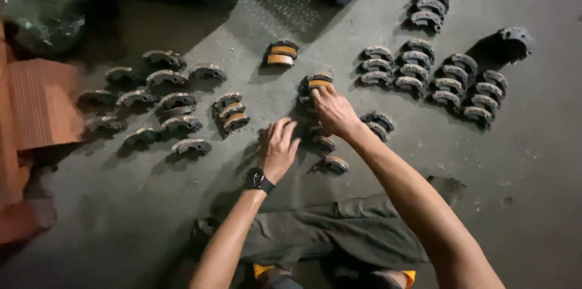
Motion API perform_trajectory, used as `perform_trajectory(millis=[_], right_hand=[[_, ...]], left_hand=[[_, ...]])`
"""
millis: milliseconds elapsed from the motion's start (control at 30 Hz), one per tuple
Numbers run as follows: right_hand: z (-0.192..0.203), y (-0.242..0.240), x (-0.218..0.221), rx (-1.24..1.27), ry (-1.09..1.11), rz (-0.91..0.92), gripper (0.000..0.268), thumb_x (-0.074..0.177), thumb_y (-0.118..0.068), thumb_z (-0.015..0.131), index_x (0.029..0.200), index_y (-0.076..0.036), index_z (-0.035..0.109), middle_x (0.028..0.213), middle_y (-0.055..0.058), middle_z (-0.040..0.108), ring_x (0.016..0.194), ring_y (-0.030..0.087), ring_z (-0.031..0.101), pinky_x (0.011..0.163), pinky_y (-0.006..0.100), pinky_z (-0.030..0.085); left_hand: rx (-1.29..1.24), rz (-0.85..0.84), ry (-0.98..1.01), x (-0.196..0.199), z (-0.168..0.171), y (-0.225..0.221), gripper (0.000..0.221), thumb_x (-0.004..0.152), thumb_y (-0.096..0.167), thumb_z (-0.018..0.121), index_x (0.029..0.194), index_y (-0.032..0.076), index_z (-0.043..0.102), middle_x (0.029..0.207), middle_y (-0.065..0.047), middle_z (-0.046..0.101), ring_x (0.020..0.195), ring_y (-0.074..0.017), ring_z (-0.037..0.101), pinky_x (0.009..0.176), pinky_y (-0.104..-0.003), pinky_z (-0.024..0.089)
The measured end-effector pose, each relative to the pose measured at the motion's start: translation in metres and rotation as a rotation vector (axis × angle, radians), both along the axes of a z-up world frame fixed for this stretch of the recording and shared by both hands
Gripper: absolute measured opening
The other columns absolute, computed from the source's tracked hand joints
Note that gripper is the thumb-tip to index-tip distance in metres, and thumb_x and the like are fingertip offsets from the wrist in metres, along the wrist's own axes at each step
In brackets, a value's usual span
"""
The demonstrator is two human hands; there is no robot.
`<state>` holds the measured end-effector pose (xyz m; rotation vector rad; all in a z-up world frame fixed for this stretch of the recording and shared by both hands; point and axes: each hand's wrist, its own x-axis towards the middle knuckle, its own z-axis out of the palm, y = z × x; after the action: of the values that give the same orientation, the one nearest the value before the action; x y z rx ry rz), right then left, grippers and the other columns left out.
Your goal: Sort and organize a large pile of motorcycle drum brake shoes on the floor.
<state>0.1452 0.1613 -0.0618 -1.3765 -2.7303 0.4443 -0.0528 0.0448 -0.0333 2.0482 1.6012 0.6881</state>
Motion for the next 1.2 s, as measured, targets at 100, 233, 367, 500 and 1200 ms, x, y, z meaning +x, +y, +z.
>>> perform_trajectory(millis=[100,233,367,500,1200], right_hand=[[0.011,0.004,0.005,-0.085,0.068,0.077,0.047,0.073,-0.019,0.074,0.113,0.0,0.058,0.111,0.018,0.058,0.117,0.038,0.053,0.093,0.045,0.052],[0.037,0.008,0.012,0.012,0.26,0.005,0.025,0.089,-0.015,0.069,0.113,-0.009,0.064,0.112,0.016,0.06,0.107,0.037,0.058,0.084,0.045,0.054],[0.024,0.007,0.015,-0.002,0.268,-0.144,0.024,0.095,-0.017,0.068,0.115,-0.005,0.063,0.104,0.017,0.06,0.101,0.037,0.062,0.079,0.047,0.054],[0.04,0.001,0.016,-0.06,0.255,-0.199,0.025,0.093,-0.017,0.069,0.117,-0.009,0.065,0.106,0.015,0.062,0.103,0.036,0.063,0.082,0.046,0.054],[0.049,-0.148,0.055,-0.262,0.228,-0.237,0.047,0.074,-0.017,0.081,0.115,-0.006,0.06,0.11,0.016,0.06,0.103,0.038,0.062,0.083,0.045,0.056]], left_hand=[[0.007,0.061,-0.074,-0.007,-0.013,0.001,0.046,0.087,0.004,0.073,0.13,0.0,0.057,0.131,-0.018,0.055,0.119,-0.0399,0.055,0.101,-0.048,0.045],[0.013,0.069,-0.202,0.0,-0.019,0.003,0.045,0.087,0.001,0.072,0.129,-0.002,0.056,0.131,-0.02,0.054,0.12,-0.042,0.054,0.102,-0.047,0.046],[0.0,0.049,-0.103,0.007,-0.006,0.014,0.04,0.085,0.005,0.074,0.122,0.0,0.06,0.124,-0.017,0.058,0.115,-0.0393,0.057,0.098,-0.049,0.045],[-0.014,0.031,-0.078,0.004,-0.016,0.009,0.038,0.085,0.007,0.074,0.12,0.0,0.061,0.123,-0.016,0.059,0.115,-0.0392,0.056,0.097,-0.049,0.045],[-0.097,0.262,0.095,-0.015,0.0,-0.026,0.047,0.083,0.023,0.082,0.115,-0.001,0.058,0.116,-0.019,0.058,0.101,-0.0335,0.059,0.083,-0.048,0.05]])
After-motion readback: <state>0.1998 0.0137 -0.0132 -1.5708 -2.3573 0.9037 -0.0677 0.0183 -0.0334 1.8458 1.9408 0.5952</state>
